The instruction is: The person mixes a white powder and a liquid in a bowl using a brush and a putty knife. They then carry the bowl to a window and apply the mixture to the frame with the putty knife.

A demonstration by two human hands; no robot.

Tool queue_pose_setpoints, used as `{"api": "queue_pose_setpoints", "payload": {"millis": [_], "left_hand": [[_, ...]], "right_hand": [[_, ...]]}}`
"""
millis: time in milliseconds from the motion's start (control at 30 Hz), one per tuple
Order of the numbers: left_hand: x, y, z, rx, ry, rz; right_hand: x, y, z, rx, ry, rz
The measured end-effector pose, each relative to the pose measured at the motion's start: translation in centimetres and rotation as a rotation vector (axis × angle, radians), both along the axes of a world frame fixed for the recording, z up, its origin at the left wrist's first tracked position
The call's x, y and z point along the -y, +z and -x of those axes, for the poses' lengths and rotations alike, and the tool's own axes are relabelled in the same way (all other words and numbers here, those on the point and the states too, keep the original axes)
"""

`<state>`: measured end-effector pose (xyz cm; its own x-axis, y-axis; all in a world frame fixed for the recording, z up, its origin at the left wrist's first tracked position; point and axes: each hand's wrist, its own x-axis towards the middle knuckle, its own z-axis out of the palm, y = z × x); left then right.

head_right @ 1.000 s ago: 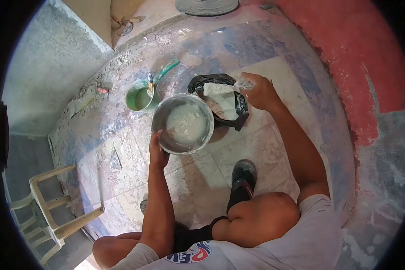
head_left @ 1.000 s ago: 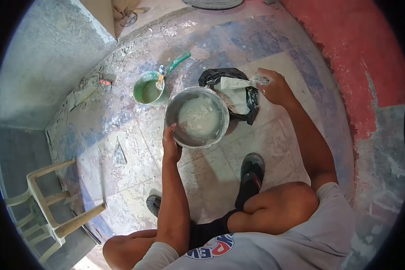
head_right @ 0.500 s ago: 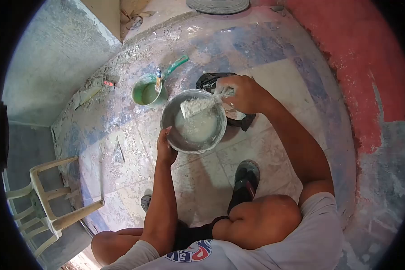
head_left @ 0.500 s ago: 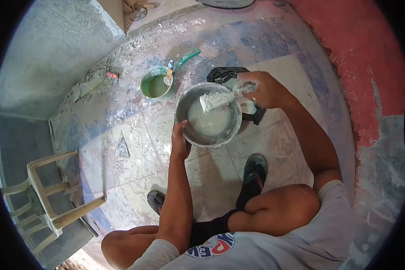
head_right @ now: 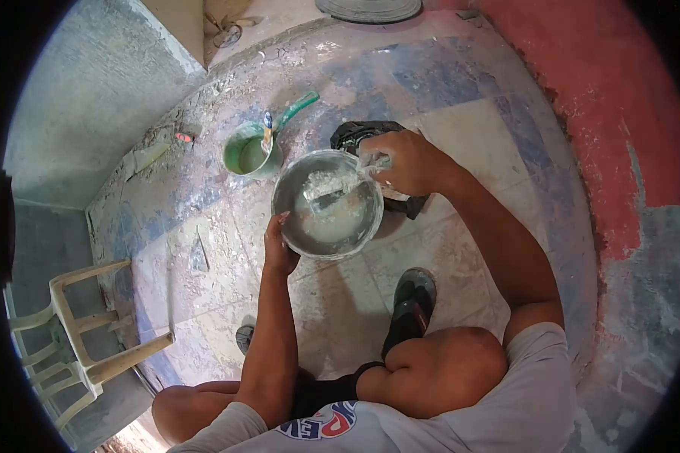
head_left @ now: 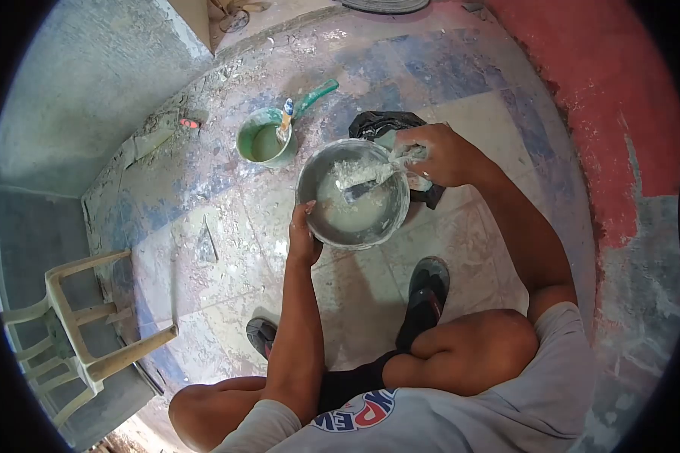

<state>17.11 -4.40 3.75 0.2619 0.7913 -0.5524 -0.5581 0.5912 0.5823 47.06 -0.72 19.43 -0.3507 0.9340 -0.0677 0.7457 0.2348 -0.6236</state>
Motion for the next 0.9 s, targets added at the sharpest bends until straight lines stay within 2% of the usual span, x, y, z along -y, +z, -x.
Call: {"api": "queue_pose_setpoints", "payload": {"millis": [67, 300, 467, 600, 667, 800, 900], "left_hand": [[0.0, -0.1, 0.1, 0.007, -0.006, -0.006], [-0.1, -1.0, 0.1, 0.029, -0.006, -0.016], [0.0, -0.7, 0.0, 0.014, 0.003, -0.021], [0.0, 0.2, -0.2, -0.019, 0.086, 0.054], [-0.2, -0.2, 0.1, -0.012, 0.089, 0.053], [-0.4, -1.2, 0.8, 0.018, -0.011, 0.01], [-0.3, -1.9, 1.4, 0.035, -0.035, -0.005]], "right_hand": [[0.0, -1.2, -0.1, -0.039, -0.023, -0.158], [-0.6, 0.7, 1.5, -0.029, 0.046, -0.02], [0.0, -0.3, 2.2, 0.07, 0.1, -0.187], [0.5, -1.0, 1.9, 0.049, 0.094, -0.19], [1.3, -0.9, 2.1, 0.092, 0.134, -0.355], [1.5, -1.6, 1.9, 0.255, 0.137, -0.433], [1.4, -1.4, 0.5, 0.085, -0.097, -0.435]]}}
